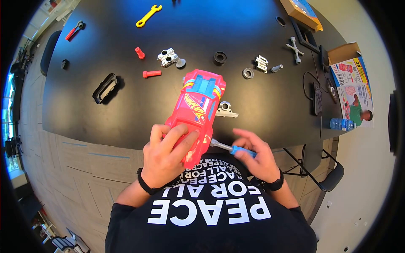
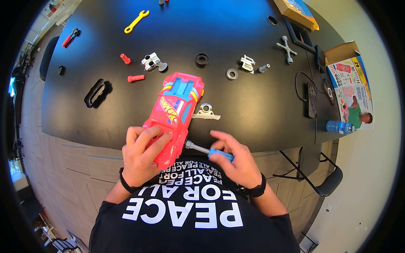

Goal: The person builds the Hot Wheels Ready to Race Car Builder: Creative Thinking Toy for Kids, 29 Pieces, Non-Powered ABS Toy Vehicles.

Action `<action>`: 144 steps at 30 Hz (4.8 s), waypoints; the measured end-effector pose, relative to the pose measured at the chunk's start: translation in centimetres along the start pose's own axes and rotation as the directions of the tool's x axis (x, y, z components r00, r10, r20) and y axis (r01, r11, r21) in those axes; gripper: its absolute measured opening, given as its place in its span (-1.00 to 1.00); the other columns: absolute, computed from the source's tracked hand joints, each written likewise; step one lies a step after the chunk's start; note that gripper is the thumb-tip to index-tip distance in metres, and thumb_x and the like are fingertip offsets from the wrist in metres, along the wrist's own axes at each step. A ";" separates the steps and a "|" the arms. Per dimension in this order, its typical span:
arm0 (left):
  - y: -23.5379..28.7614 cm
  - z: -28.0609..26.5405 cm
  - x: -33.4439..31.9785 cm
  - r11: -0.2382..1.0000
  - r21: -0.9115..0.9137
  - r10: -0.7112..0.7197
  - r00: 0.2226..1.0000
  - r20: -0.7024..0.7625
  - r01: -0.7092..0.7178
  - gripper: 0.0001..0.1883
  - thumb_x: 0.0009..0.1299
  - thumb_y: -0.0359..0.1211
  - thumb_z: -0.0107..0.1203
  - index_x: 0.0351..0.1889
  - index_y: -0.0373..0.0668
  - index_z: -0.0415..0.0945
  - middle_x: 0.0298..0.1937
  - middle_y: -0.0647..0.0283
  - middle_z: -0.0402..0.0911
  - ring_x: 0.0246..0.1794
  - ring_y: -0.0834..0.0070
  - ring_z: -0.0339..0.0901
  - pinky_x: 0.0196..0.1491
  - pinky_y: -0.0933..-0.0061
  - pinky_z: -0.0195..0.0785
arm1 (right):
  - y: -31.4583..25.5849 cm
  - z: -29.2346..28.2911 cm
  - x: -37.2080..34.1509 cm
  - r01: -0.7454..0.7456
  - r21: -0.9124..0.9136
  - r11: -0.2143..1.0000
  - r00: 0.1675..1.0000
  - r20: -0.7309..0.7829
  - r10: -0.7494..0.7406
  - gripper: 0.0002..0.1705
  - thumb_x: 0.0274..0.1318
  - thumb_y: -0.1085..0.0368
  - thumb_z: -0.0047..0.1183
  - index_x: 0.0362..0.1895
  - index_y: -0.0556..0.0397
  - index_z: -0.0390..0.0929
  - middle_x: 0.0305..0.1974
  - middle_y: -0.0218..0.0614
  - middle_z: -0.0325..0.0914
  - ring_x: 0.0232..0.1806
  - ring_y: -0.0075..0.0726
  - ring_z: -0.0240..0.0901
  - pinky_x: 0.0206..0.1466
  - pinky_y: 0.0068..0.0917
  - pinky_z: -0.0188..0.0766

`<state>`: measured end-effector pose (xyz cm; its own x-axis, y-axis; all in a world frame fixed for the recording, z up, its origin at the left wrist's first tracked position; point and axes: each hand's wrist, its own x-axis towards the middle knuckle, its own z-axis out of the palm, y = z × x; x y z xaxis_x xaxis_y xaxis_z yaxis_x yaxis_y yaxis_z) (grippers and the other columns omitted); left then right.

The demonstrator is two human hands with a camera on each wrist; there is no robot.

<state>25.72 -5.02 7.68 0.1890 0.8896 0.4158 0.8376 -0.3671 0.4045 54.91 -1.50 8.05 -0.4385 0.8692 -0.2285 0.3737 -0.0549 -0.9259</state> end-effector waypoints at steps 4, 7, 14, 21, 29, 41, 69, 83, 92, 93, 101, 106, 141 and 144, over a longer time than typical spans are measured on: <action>0.0 0.3 -0.4 0.999 -0.008 -0.031 0.999 0.028 0.031 -0.40 0.01 -0.36 0.60 0.12 0.03 0.83 0.09 0.45 0.68 -0.04 0.27 0.53 -0.15 0.31 0.55 | 2.0 -0.5 -0.1 -0.002 -0.005 1.000 1.000 0.029 0.003 -0.52 0.35 0.31 0.47 0.27 0.14 0.66 -0.21 -0.38 0.71 -0.35 -0.53 0.54 -0.17 -0.49 0.48; 0.0 0.3 -0.3 0.999 -0.021 -0.025 0.999 0.020 0.025 -0.40 0.00 -0.35 0.60 0.12 0.03 0.83 0.09 0.45 0.69 -0.05 0.28 0.53 -0.16 0.32 0.55 | -0.1 -0.5 0.1 -0.161 0.088 0.983 0.976 0.159 0.146 -0.43 0.16 0.30 0.62 0.21 0.11 0.67 -0.21 -0.41 0.68 -0.39 -0.49 0.43 -0.21 -0.47 0.43; -0.1 0.2 -0.2 1.000 -0.025 0.017 1.000 0.006 -0.017 -0.41 0.03 -0.39 0.55 0.12 0.03 0.82 0.09 0.47 0.68 -0.04 0.35 0.54 -0.31 0.43 0.56 | 0.1 -0.2 0.4 -0.155 0.033 0.987 0.984 0.094 0.151 -0.59 0.22 0.28 0.60 0.04 0.15 0.71 -0.32 -0.40 0.69 -0.41 -0.55 0.45 -0.25 -0.44 0.44; -0.2 0.2 -0.2 0.999 -0.044 0.012 1.000 0.002 -0.012 -0.40 0.01 -0.37 0.56 0.13 0.05 0.83 0.09 0.47 0.69 -0.04 0.34 0.55 -0.30 0.42 0.57 | -0.2 0.0 0.6 0.053 -0.170 0.984 0.995 0.088 -0.038 -0.84 0.59 0.33 0.23 -0.01 0.20 0.71 -0.41 -0.34 0.75 -0.43 -0.60 0.58 -0.29 -0.49 0.46; -1.1 0.7 -0.8 0.999 -0.044 0.029 0.999 -0.028 -0.030 -0.41 0.02 -0.34 0.57 0.13 0.05 0.84 0.10 0.45 0.69 -0.05 0.33 0.55 -0.27 0.40 0.58 | -1.3 0.5 1.6 -0.480 0.359 0.801 0.864 0.350 0.361 -0.83 0.54 0.30 0.31 0.01 0.14 0.68 -0.40 -0.45 0.72 -0.51 -0.69 0.51 -0.38 -0.59 0.36; -1.5 1.3 -1.1 0.999 -0.045 -0.001 0.999 -0.036 -0.001 -0.38 0.01 -0.20 0.69 0.11 0.01 0.83 0.10 0.40 0.70 -0.04 0.23 0.53 -0.11 0.27 0.54 | -0.6 0.4 1.7 -0.170 0.033 0.985 0.961 0.226 0.159 -0.78 0.55 0.27 0.27 -0.06 0.23 0.69 -0.43 -0.43 0.68 -0.36 -0.61 0.53 -0.19 -0.45 0.48; -11.0 1.7 -4.3 0.888 -0.460 -0.115 0.977 -0.177 0.021 -0.28 0.13 -0.11 0.73 0.19 -0.31 0.78 0.09 0.05 0.79 0.05 0.11 0.65 0.16 0.12 0.51 | -0.2 -5.2 17.1 0.367 -0.564 0.740 0.810 -0.197 -0.552 -0.39 0.08 0.28 0.61 0.23 0.11 0.72 0.15 -0.09 0.76 0.11 0.10 0.70 0.18 -0.13 0.60; -13.4 2.0 -5.3 0.582 -0.800 -0.309 0.950 -0.048 0.149 -0.13 0.00 -0.12 0.80 0.28 -0.35 0.77 0.14 0.05 0.80 0.12 0.23 0.65 0.24 0.19 0.47 | -1.5 -4.4 18.8 0.375 -0.146 0.916 0.892 -0.212 -0.399 -0.46 0.02 0.38 0.64 0.13 0.10 0.78 0.01 -0.40 0.70 -0.18 -0.51 0.58 0.01 -0.41 0.53; -13.5 2.3 -5.3 0.566 -0.809 -0.321 0.946 -0.038 0.160 -0.15 0.04 -0.07 0.76 0.24 -0.38 0.77 0.13 0.02 0.80 0.12 0.18 0.65 0.24 0.16 0.48 | -3.0 -1.3 12.3 0.574 -0.193 0.796 0.815 0.044 -0.577 -0.43 -0.07 0.42 0.68 0.10 0.06 0.79 0.06 -0.26 0.59 -0.04 -0.34 0.64 0.04 -0.38 0.59; -13.5 2.3 -5.2 0.567 -0.808 -0.321 0.947 -0.036 0.161 -0.15 0.04 -0.07 0.76 0.24 -0.38 0.77 0.13 0.02 0.80 0.12 0.18 0.65 0.24 0.16 0.48 | -2.6 -1.1 12.5 0.644 -0.209 0.736 0.761 0.085 -0.643 -0.41 -0.08 0.43 0.69 0.11 0.06 0.78 0.07 -0.26 0.56 -0.03 -0.33 0.64 0.06 -0.36 0.60; -13.5 2.0 -5.4 0.621 -0.771 -0.279 0.959 -0.050 0.140 -0.15 0.06 -0.06 0.75 0.26 -0.38 0.77 0.11 0.03 0.80 0.10 0.19 0.64 0.23 0.16 0.48 | 1.6 -2.6 12.7 0.650 -0.213 0.729 0.705 -0.189 -0.684 -0.58 0.05 0.29 0.69 -0.11 0.08 0.69 -0.13 -0.34 0.57 -0.22 -0.37 0.52 -0.12 -0.34 0.46; -13.6 2.0 -5.2 0.601 -0.786 -0.277 0.960 -0.039 0.142 -0.16 0.06 -0.06 0.75 0.25 -0.38 0.77 0.11 0.04 0.80 0.11 0.19 0.64 0.23 0.15 0.47 | 4.0 -5.9 14.3 0.149 -0.504 0.851 0.760 -0.492 -0.425 -0.55 0.08 0.25 0.64 0.03 0.06 0.77 -0.13 -0.32 0.65 -0.22 -0.21 0.51 -0.10 -0.29 0.46; -13.8 2.1 -5.5 0.560 -0.810 -0.306 0.952 -0.006 0.175 -0.16 0.06 -0.10 0.75 0.26 -0.40 0.76 0.14 0.00 0.79 0.14 0.17 0.65 0.26 0.15 0.48 | -4.8 -2.6 11.9 0.014 0.181 0.983 0.998 -0.070 -0.001 -0.90 0.43 0.40 0.28 -0.05 0.11 0.77 -0.41 -0.51 0.67 -0.46 -0.72 0.52 -0.45 -0.62 0.35; -13.3 2.2 -5.8 0.566 -0.808 -0.330 0.943 -0.044 0.161 -0.16 0.06 -0.09 0.75 0.26 -0.41 0.76 0.13 0.01 0.78 0.14 0.18 0.64 0.26 0.16 0.47 | -1.6 -1.9 10.9 -0.010 0.144 0.990 0.985 -0.170 0.035 -0.88 0.46 0.33 0.32 -0.08 0.11 0.74 -0.40 -0.47 0.68 -0.54 -0.67 0.52 -0.46 -0.59 0.40</action>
<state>14.61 -4.67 -1.90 -0.1205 0.9481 0.2944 0.0905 -0.2848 0.9543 51.13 9.04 7.58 -0.2801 0.9376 -0.2062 0.2568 -0.1338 -0.9572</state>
